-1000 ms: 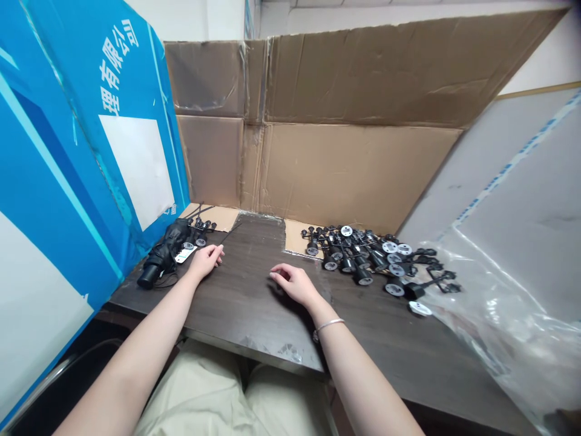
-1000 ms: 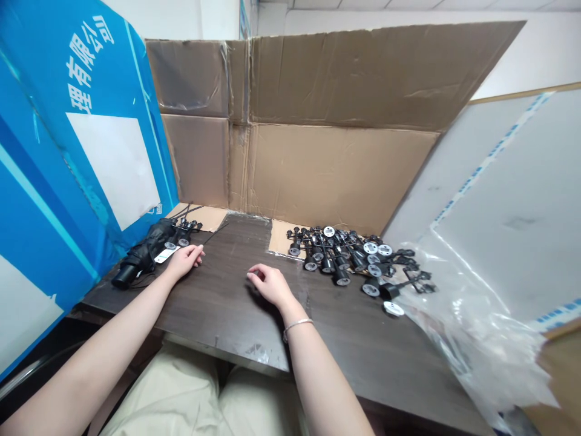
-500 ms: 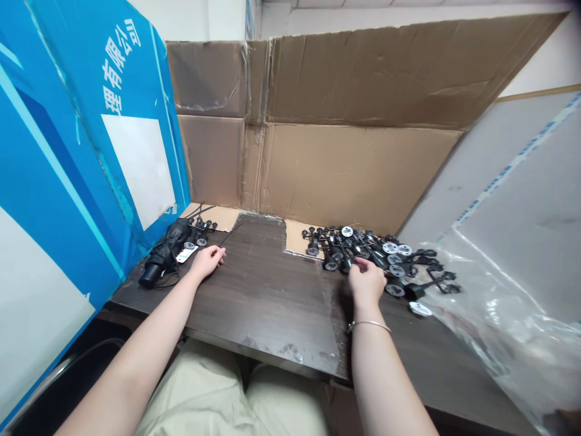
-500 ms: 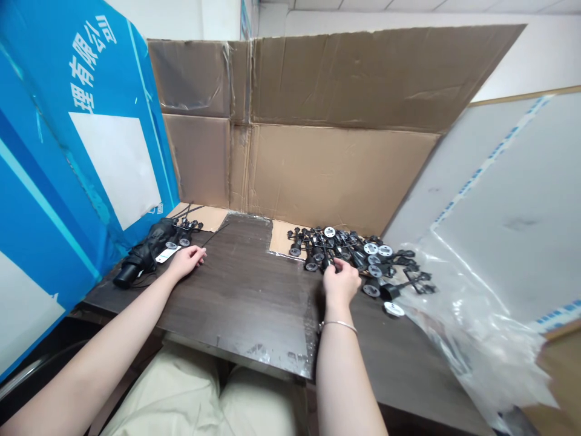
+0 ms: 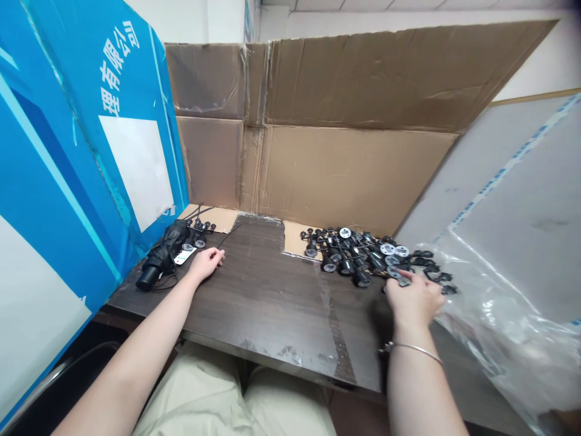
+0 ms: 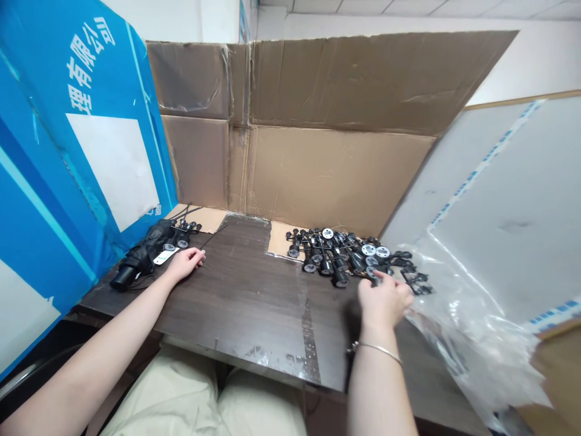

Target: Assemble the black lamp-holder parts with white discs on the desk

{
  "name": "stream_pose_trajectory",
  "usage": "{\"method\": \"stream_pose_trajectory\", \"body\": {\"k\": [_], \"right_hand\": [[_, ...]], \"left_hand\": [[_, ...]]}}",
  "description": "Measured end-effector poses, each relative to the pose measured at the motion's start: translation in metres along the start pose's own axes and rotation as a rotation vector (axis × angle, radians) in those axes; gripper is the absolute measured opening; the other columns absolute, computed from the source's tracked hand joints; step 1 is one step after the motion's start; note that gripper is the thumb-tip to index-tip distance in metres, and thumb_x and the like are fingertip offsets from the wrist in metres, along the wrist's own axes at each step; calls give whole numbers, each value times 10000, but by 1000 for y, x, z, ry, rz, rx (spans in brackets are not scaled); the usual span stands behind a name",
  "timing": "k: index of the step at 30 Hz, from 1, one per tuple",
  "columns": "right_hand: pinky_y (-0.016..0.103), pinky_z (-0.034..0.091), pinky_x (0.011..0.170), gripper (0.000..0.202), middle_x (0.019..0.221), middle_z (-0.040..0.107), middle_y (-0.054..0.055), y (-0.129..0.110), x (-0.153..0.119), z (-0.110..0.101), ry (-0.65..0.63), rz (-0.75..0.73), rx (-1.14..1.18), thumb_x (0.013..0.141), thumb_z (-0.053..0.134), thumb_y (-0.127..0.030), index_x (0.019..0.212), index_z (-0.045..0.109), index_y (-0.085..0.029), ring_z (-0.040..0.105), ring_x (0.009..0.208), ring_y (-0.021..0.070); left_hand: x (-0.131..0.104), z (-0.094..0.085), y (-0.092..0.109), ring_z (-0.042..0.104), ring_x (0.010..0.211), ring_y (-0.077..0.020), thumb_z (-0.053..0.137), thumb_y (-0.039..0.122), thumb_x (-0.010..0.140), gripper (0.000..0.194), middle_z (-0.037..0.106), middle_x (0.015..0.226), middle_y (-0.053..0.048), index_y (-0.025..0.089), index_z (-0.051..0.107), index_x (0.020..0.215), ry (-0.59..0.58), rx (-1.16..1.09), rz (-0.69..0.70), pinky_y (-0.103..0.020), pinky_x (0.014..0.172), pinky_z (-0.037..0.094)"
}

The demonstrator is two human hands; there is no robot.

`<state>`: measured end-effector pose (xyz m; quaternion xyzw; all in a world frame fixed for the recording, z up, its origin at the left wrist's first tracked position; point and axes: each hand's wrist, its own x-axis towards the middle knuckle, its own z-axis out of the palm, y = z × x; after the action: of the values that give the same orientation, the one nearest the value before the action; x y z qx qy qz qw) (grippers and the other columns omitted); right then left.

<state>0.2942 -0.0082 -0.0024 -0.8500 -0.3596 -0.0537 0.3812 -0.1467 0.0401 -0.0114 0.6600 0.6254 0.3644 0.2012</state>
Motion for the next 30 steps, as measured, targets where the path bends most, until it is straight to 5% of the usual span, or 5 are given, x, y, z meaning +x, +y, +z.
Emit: {"method": "stream_pose_trajectory", "body": {"k": [4,9,17,25,30], "right_hand": [[391,438,779,375,894,590,171,53,33,-12,-328,-33,-179,604,547,-264,946,618,-128,564,886,318],[365,460,723,452,854,614,145,82,48,-6,-376,-258,-232,601,583,-319,1012,574,-129,602,820,284],[369,442,702,371,909,629,185,61,43,-7,-514,-275,-420,695,535,-372,958,590,-116,606,823,294],[368,443,722,385,897,604,220,31,31,-31,-221,-261,-264,789,267,-242,922,603,-111,575,882,291],[426,445,645,422,890,607,240,25,45,-19,-316,-147,-367,765,391,-428,973,596,-121,599,810,336]], "left_hand": [[2,2,-1,589,568,-152,415,493,766,361,648,615,-6,196,604,688,-1,29,2,-232,566,430],[4,4,-4,591,562,-151,406,507,764,374,653,618,-3,200,605,688,1,30,-6,-228,559,434],[4,2,-2,596,566,-154,417,508,758,367,658,619,-2,204,607,682,21,72,-4,-229,563,432],[4,2,-5,600,574,-155,416,492,764,354,651,621,-5,202,612,712,-1,40,17,-233,578,437],[3,1,-4,608,594,-160,418,491,762,350,649,623,-7,198,590,676,-6,35,11,-234,585,439]]}}
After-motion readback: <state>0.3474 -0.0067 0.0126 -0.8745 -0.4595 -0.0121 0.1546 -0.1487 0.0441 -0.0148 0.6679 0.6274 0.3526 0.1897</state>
